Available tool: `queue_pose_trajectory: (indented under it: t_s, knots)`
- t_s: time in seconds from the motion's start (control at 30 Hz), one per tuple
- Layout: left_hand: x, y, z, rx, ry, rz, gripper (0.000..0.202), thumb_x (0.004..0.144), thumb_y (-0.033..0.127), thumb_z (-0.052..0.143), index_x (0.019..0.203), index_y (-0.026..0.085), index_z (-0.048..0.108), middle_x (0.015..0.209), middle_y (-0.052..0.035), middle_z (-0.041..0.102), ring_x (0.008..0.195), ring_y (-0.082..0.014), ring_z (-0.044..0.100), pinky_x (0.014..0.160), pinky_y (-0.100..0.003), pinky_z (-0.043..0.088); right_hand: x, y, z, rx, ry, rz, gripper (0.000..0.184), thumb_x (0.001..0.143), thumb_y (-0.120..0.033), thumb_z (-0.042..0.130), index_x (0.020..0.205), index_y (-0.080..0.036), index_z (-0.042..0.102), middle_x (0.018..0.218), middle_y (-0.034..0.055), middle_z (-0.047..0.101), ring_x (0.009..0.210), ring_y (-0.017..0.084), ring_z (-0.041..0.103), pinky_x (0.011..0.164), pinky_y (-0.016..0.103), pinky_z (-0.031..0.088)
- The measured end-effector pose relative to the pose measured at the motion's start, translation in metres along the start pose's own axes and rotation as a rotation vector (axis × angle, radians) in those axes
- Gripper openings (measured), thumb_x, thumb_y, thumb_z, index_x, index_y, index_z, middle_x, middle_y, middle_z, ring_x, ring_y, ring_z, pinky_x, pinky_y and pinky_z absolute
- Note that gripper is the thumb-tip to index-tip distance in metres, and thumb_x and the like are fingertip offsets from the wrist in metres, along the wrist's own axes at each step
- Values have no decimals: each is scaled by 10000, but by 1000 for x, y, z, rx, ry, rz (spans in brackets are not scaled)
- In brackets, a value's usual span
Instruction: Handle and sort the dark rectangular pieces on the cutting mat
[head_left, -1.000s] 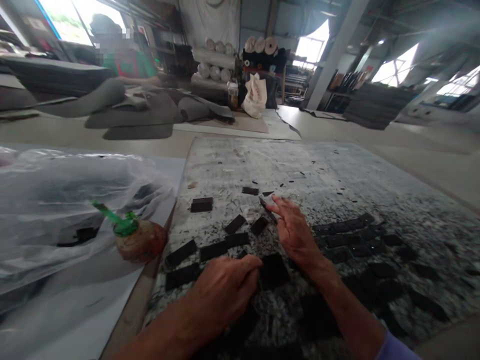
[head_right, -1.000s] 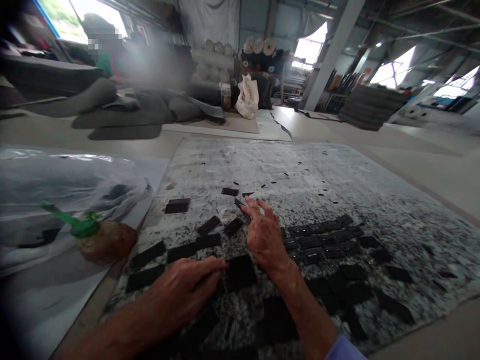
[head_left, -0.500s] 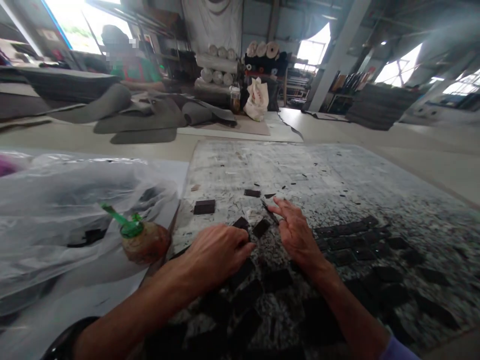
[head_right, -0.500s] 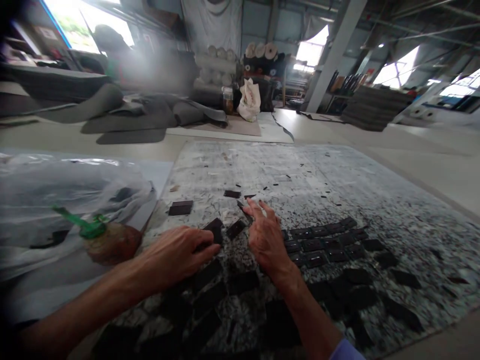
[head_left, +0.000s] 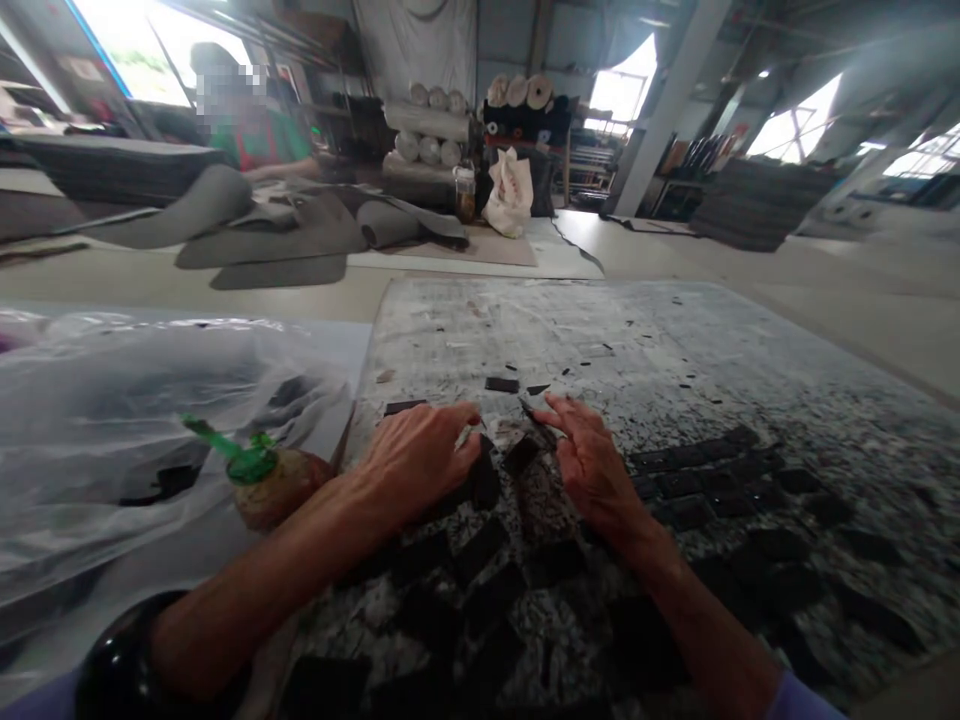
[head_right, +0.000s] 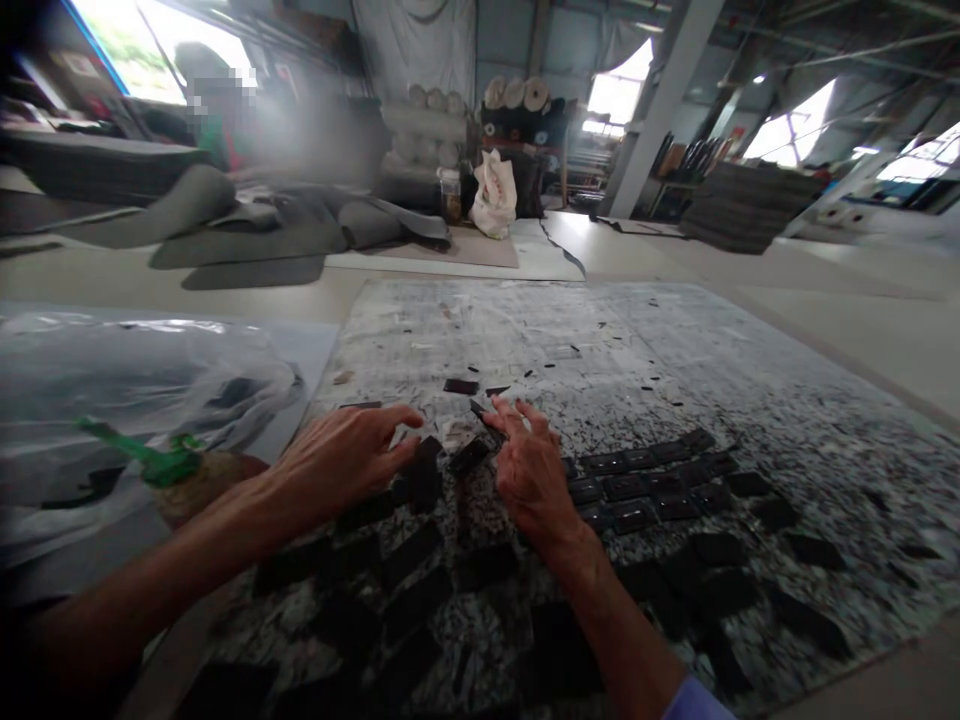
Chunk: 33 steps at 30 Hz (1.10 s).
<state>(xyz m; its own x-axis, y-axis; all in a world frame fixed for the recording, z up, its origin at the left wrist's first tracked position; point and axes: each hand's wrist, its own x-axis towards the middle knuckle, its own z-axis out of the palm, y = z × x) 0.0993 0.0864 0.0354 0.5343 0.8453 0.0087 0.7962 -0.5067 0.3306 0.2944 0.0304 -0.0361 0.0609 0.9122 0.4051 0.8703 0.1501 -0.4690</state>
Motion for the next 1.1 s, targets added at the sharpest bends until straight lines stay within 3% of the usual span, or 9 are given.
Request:
queue_pose_trajectory:
  t_s: [0.1,0.2,0.37,0.53,0.67,0.77,0.93,1.1]
  knots:
    - [23,3,9,-125,-5,32,424,846,446,387,671,166,654,532,13,497,534,-137,459,518,-253,262,0,-1,0,48,-4,15,519,785,-51,341,1251,-174,535,1219,47,622,1262,232,382,1047,467,318]
    - [50,4,23,-265,-35,41,502,848,497,353,664,146,662,486,35,427,500,-122,427,492,-246,260,0,0,0,66,-12,13,510,790,-71,341,1260,-157,518,1204,53,630,1266,243,374,1045,478,310]
    - [76,5,34,-433,-123,25,370,815,417,456,685,145,669,445,66,383,444,-98,389,450,-234,269,0,2,0,80,-7,22,533,793,-61,338,1302,-159,465,1188,51,641,1263,234,374,1037,470,317]
    - [82,6,37,-482,-178,-37,279,855,365,547,698,139,594,542,65,472,456,-76,424,446,-213,346,0,1,-1,126,18,33,507,799,-82,348,1280,-159,488,1179,58,639,1252,230,399,1045,463,311]
    - [86,1,44,-490,-202,-98,239,875,361,549,876,128,604,803,-1,610,639,-115,573,566,-262,488,1,6,-7,172,215,171,442,795,-132,392,1213,-158,534,1102,85,653,1078,208,549,954,404,415]
    - [89,-1,49,-495,-200,-144,255,870,349,559,1001,134,599,980,-39,621,799,-169,609,671,-325,524,1,12,-13,125,298,258,378,806,-178,399,1143,-129,566,1083,124,637,1000,217,575,859,385,460]
    - [89,1,50,-524,-203,-193,277,870,345,561,1055,141,585,1049,-53,609,866,-193,608,722,-360,527,-1,10,-15,17,200,263,322,784,-256,530,1070,-144,628,925,89,682,951,256,564,887,420,406]
    - [84,6,48,-590,-211,-210,256,877,339,553,1034,139,586,1001,-49,617,810,-166,611,676,-329,531,0,-1,-8,-99,76,258,476,745,-339,650,1175,-148,581,965,73,692,1029,281,525,914,416,356]
